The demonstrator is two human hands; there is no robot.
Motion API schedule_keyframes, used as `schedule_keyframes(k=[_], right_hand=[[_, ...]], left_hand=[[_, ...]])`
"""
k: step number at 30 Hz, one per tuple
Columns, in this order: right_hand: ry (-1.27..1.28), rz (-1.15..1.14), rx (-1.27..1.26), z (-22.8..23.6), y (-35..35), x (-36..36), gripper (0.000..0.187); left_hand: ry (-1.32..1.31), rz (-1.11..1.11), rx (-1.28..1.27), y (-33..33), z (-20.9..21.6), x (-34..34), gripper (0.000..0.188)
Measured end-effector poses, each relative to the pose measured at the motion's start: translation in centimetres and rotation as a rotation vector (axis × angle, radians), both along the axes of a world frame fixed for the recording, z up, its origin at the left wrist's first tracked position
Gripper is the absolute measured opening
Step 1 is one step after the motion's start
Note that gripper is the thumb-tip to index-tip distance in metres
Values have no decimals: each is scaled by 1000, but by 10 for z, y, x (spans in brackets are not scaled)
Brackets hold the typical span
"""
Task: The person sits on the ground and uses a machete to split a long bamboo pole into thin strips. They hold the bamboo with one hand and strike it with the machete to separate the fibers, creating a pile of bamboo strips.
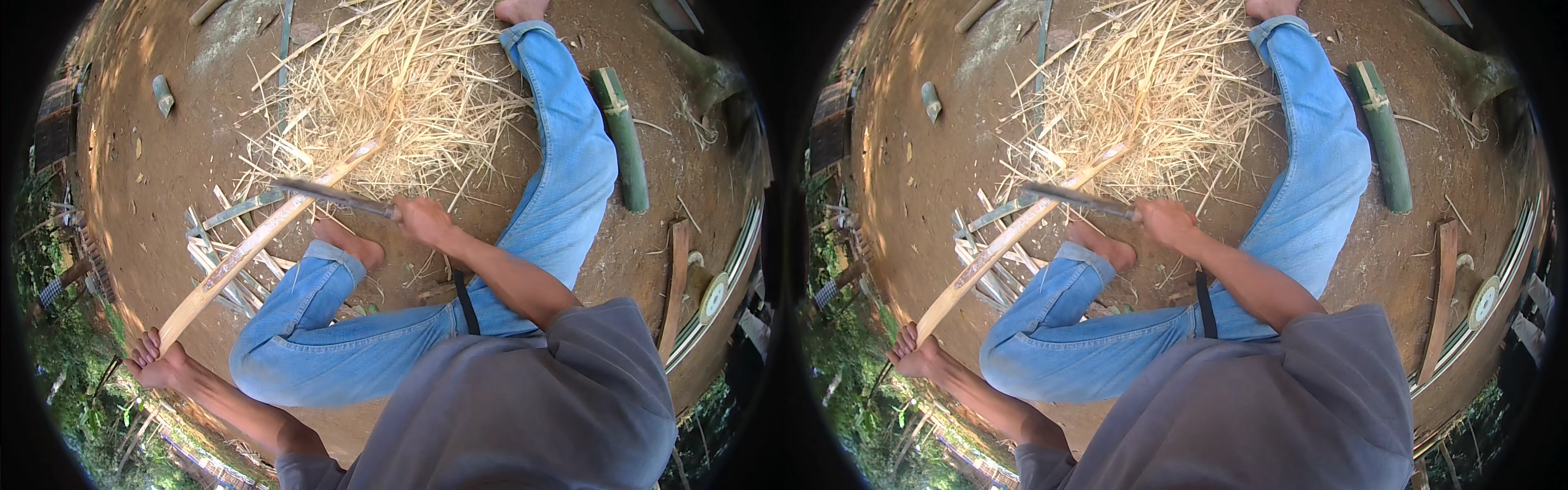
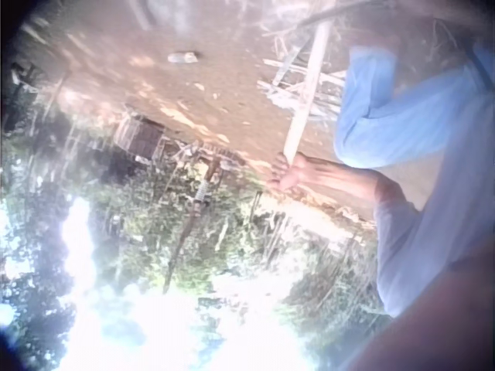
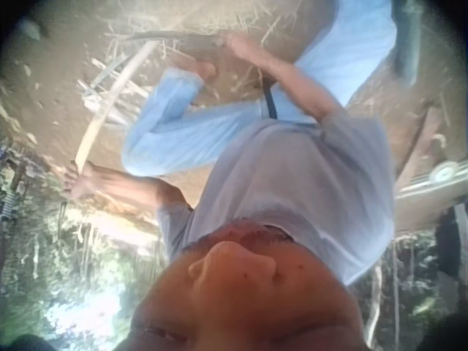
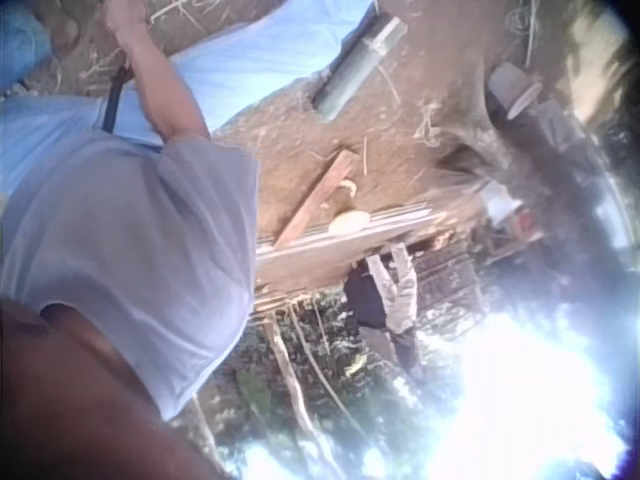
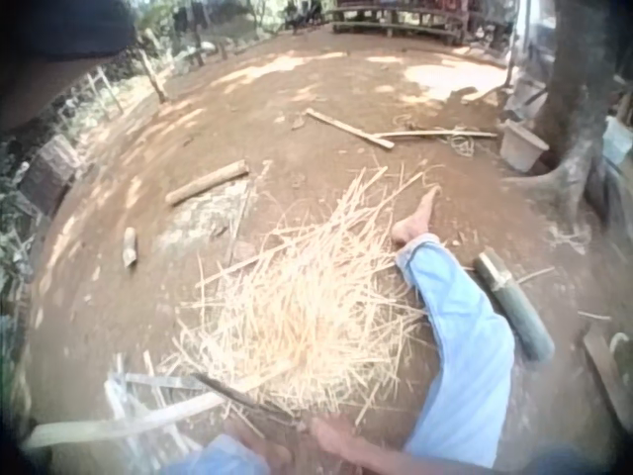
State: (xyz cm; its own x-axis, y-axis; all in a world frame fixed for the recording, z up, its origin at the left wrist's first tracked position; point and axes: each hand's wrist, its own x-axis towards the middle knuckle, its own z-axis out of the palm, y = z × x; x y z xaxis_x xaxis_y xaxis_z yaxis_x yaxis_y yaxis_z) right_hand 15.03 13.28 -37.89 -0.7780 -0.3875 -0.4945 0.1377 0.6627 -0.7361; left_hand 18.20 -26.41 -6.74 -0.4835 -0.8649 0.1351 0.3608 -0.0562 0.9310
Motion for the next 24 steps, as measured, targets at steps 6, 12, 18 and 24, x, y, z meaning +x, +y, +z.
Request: schedule_keyframes(k=[6,12,18,24], right_hand=[[33,-5,0,-4,1,-6,23],[-171,-175,113,-47,25,-39,24],[5,-79,1,-42,11,-14,25],[-60,-70,41,-32,13,-19,25]], left_hand=[[0,-1,-6,8,-1,-10,48],[14,-108,-37,7,10,-19,50],[2,-23,-41,14,7,-17,53],[-10,23,-33,14,3,-20,53]])
